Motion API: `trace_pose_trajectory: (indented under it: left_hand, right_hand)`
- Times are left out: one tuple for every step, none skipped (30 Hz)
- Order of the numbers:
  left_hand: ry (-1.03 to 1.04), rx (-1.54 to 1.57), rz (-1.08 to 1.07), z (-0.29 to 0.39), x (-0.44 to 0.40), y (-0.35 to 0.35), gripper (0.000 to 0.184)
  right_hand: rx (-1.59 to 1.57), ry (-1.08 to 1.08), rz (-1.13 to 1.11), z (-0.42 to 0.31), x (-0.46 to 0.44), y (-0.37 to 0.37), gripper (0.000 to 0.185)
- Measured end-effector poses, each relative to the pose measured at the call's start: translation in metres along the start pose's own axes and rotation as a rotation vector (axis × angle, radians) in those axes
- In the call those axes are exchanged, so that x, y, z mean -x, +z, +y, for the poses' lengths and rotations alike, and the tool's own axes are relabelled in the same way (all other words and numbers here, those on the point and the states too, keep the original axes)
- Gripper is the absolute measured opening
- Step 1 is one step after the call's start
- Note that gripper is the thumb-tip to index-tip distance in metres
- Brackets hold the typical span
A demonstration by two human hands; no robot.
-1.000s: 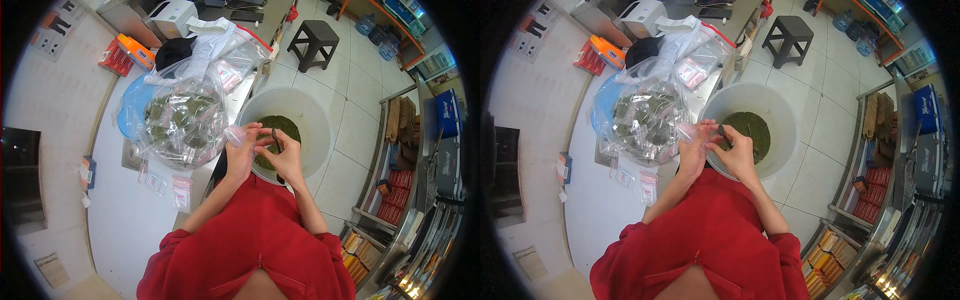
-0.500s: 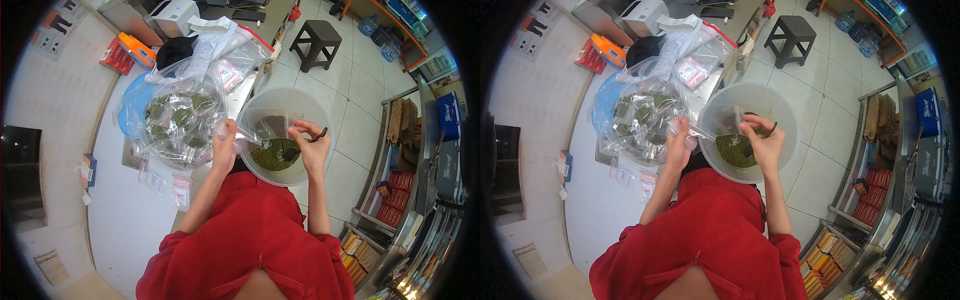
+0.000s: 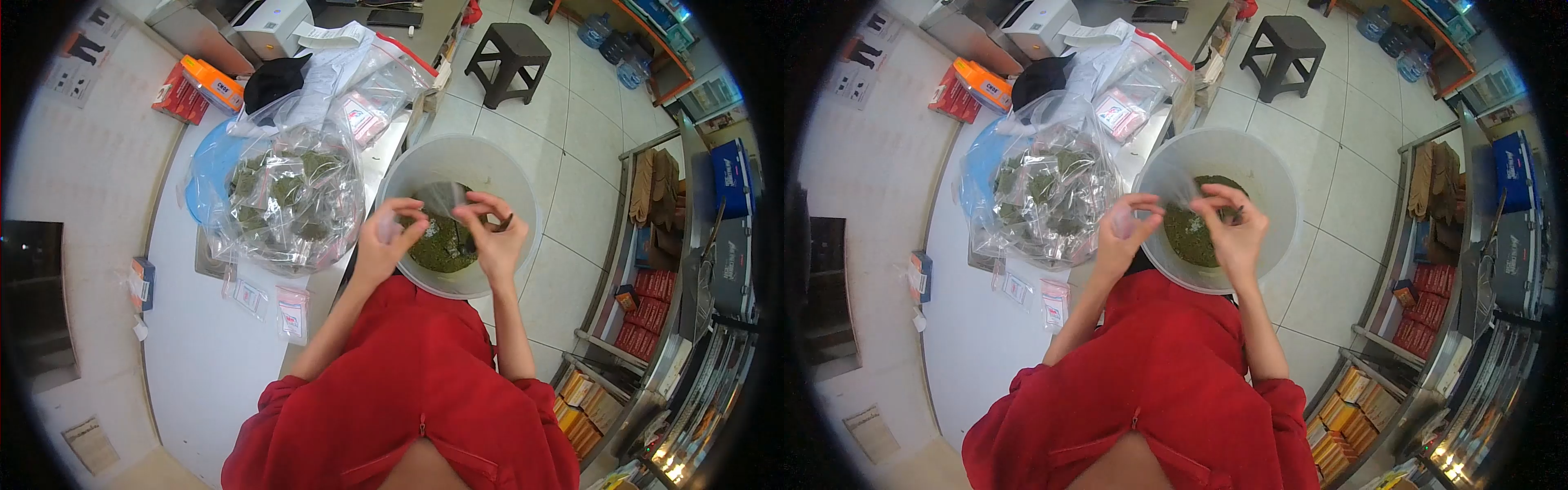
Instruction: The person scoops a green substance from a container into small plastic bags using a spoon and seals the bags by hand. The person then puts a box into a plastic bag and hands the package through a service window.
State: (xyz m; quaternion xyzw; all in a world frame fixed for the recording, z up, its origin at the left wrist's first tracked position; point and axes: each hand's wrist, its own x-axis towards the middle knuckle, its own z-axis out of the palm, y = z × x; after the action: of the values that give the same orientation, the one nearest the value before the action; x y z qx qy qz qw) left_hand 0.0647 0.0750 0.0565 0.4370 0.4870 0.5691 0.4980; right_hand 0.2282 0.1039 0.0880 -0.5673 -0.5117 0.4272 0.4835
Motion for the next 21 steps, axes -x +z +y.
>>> trace_pose_trajectory:
  left_hand:
    - [0.035, -0.065, -0.056, 0.003, 0.001, 0.005, 0.023]
    - [0.032, -0.064, -0.058, 0.007, 0.002, 0.007, 0.023]
    - [-0.003, -0.146, -0.022, 0.01, 0.003, 0.009, 0.018]
    - [-0.037, -0.228, 0.013, 0.012, 0.002, 0.01, 0.013]
    - [0.099, -0.187, 0.053, 0.007, 0.0, 0.012, 0.009]
    - [0.097, -0.186, 0.048, 0.01, 0.0, 0.01, 0.009]
    - [0.143, -0.311, 0.057, 0.015, 0.0, 0.005, 0.009]
    - [0.189, -0.435, 0.067, 0.019, 0.001, 0.002, 0.009]
    - [0.203, -0.532, 0.067, 0.023, 0.002, 0.0, 0.009]
    - [0.203, -0.532, 0.062, 0.025, 0.001, 0.001, 0.009]
    - [0.273, -0.571, 0.055, 0.026, 0.0, 0.001, 0.011]
    - [0.343, -0.609, 0.051, 0.028, -0.001, 0.001, 0.013]
    - [0.342, -0.609, 0.049, 0.03, -0.002, 0.001, 0.013]
    - [0.248, -0.647, -0.021, 0.033, -0.002, 0.0, 0.014]
    - [0.153, -0.683, -0.089, 0.033, -0.003, -0.001, 0.016]
    - [0.152, -0.682, -0.089, 0.033, -0.003, 0.0, 0.016]
    - [0.195, -0.759, -0.065, 0.032, -0.005, 0.0, 0.018]
    - [0.241, -0.835, -0.04, 0.031, -0.007, 0.001, 0.02]
    - [0.244, -0.836, -0.04, 0.032, -0.01, 0.001, 0.02]
    - [0.263, -0.87, 0.005, 0.033, -0.014, 0.002, 0.019]
    - [0.283, -0.903, 0.049, 0.034, -0.018, 0.002, 0.019]
  right_hand:
    - [-0.034, -0.028, -0.048, -0.001, 0.004, 0.005, 0.018]
    - [-0.001, -0.065, -0.094, 0.006, 0.007, 0.009, 0.018]
    - [-0.042, -0.138, -0.087, 0.012, 0.008, 0.016, 0.018]
    - [-0.083, -0.211, -0.079, 0.014, 0.009, 0.022, 0.018]
    - [-0.082, -0.21, -0.075, 0.011, 0.009, 0.021, 0.018]
    - [-0.001, -0.229, -0.112, -0.003, 0.009, 0.017, 0.017]
    - [0.08, -0.247, -0.15, -0.01, 0.009, 0.016, 0.015]
    - [0.083, -0.245, -0.147, -0.009, 0.009, 0.016, 0.015]
    - [0.126, -0.281, -0.159, -0.009, 0.007, 0.017, 0.015]
    - [0.168, -0.317, -0.17, -0.009, 0.007, 0.018, 0.014]
    - [0.168, -0.314, -0.167, -0.01, 0.009, 0.02, 0.014]
    - [0.188, -0.359, -0.184, -0.012, 0.011, 0.022, 0.013]
    - [0.206, -0.404, -0.201, -0.013, 0.013, 0.023, 0.013]
    - [0.206, -0.402, -0.201, -0.012, 0.012, 0.023, 0.013]
    - [0.222, -0.444, -0.19, -0.011, 0.01, 0.022, 0.012]
    - [0.239, -0.487, -0.179, -0.009, 0.008, 0.022, 0.012]
    - [0.238, -0.487, -0.177, -0.007, 0.006, 0.025, 0.012]
    - [0.217, -0.532, -0.105, -0.004, 0.003, 0.029, 0.014]
    - [0.194, -0.575, -0.035, -0.002, 0.001, 0.033, 0.016]
    - [0.193, -0.578, -0.034, -0.001, -0.001, 0.037, 0.016]
    - [0.215, -0.631, 0.03, -0.001, -0.003, 0.041, 0.017]
